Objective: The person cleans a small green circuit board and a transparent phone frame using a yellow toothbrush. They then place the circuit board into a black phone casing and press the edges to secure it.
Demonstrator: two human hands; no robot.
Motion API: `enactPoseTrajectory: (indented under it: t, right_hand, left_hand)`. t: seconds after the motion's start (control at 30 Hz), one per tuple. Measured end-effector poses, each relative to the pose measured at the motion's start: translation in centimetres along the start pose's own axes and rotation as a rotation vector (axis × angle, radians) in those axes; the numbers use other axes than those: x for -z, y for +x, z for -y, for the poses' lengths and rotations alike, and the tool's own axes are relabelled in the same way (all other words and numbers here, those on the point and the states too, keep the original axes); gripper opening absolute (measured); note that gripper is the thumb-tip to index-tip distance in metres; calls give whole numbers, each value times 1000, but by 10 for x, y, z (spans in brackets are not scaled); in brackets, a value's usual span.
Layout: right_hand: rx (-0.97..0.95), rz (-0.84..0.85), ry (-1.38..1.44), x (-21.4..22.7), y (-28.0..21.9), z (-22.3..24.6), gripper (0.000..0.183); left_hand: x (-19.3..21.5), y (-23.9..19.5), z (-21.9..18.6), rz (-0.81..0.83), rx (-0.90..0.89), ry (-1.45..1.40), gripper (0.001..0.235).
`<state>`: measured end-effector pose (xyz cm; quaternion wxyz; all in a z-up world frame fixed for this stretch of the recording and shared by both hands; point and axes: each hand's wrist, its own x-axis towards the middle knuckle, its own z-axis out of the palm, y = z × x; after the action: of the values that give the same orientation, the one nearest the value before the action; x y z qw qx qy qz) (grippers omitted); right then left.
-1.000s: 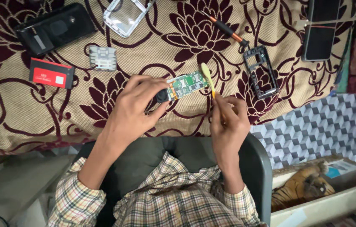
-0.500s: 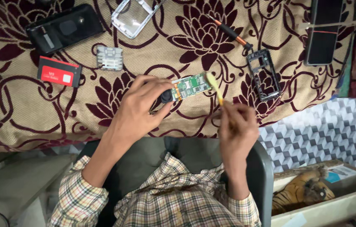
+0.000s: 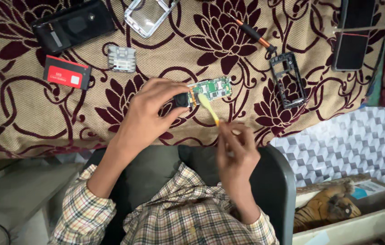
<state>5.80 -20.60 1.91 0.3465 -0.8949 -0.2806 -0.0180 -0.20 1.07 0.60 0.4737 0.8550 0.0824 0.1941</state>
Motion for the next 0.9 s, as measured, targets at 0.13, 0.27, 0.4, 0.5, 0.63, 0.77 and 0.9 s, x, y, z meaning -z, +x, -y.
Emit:
enactPoseTrajectory:
  t: [0.13, 0.27, 0.4, 0.5, 0.63, 0.77, 0.9]
  right_hand:
    - [-7, 7, 13, 4, 15, 10, 23]
    - [-20, 70, 48, 13, 11, 13, 24]
    - [-84, 70, 8, 21, -10, 18, 30]
    - [-108, 173, 47, 23, -28, 27, 40]
    - [18, 177, 76, 5, -28, 32, 39]
    - [148, 176, 60, -13, -18, 26, 44]
    - [157, 204, 29, -2, -20, 17, 47]
  left_hand:
    - [5, -5, 0, -15, 30, -53, 46]
    - [5, -2, -5, -63, 51, -101, 45]
    - [-1, 1, -3, -101, 81, -100, 39]
    - [-6, 3, -1, -76, 113, -119, 38]
    - [-13, 13, -9, -103, -52, -60, 40]
    - [-15, 17, -19, -145, -64, -41, 39]
    - [-11, 19, -23, -148, -55, -39, 39]
